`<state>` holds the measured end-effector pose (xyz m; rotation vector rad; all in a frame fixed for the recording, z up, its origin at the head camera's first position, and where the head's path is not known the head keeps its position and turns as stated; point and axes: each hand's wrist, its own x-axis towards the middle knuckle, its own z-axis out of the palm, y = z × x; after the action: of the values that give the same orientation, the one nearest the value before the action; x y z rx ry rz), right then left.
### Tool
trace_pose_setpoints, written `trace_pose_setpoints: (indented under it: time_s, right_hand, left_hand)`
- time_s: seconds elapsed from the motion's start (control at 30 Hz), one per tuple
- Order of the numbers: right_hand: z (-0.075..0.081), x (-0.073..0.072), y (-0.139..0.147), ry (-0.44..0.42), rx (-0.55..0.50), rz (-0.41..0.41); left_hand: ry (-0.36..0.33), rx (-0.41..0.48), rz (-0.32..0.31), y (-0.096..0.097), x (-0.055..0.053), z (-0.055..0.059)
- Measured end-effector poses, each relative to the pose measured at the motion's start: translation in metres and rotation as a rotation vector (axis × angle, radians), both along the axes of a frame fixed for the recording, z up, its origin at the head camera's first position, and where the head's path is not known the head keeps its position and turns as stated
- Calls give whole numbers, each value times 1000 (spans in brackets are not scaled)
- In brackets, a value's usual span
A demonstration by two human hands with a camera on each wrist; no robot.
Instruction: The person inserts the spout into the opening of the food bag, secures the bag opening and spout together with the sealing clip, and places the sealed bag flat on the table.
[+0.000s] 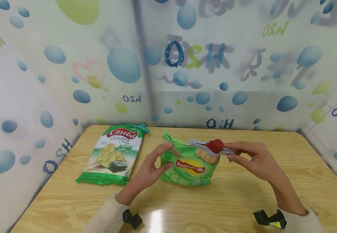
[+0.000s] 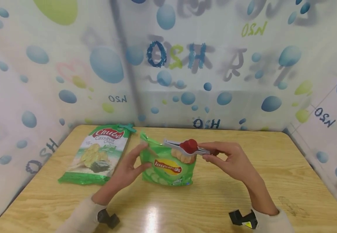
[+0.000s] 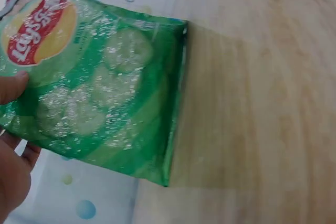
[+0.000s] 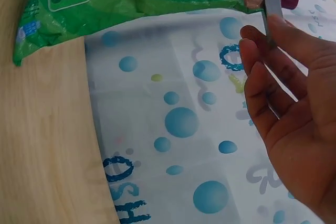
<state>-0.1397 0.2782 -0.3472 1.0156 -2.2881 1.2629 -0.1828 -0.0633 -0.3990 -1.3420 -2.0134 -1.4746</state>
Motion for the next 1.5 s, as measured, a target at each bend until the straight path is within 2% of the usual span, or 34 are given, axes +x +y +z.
trace_pose_setpoints:
  time_s: [0.1,0.2,0.33,0.43,0.5,0.6,0.67,0.73,0.87,0.97,1.07,1.17,1.3,1.37,1.5]
  right_hand:
    - [-10,3,4,-6,30,-25]
    - [-25,8,8,3,30,-29]
    - [-41,15,3,140,-55,-1]
    - [-47,20,-6,241,-115,11]
    - [-51,23,-12,254,-126,32]
    - [-60,22,-22,203,-117,84]
    - [-66,21,-30,168,-98,106]
    - [-72,21,-38,134,-76,98]
    - [-98,13,-47,120,-56,57]
    - [-105,10,-52,100,-61,35]
    - [-92,15,-63,67,-43,6]
    - [-87,15,-69,44,-23,-47]
    - [-86,12,-71,35,-7,-97]
    - [-86,9,-71,8,-7,-94]
    - [-90,3,-69,-64,-21,-79]
  left_hand:
    - [39,40,-47,3,-2,-7]
    - [50,46,-6,3,-1,-15]
    - [61,62,60,0,2,-22]
    - [19,67,87,0,6,-17]
    - [-27,58,110,1,10,-12]
    - [-50,67,127,2,14,-7]
    - [-38,82,128,3,13,-10]
    - [-24,101,129,4,11,-13]
    - [-48,136,144,5,9,-19]
    - [-74,150,165,5,8,-21]
    - [-94,150,199,6,7,-23]
    - [-132,145,234,9,4,-24]
    - [-218,141,262,12,-2,-27]
    - [-254,145,267,14,-5,-28]
    - [-285,150,272,18,-14,-30]
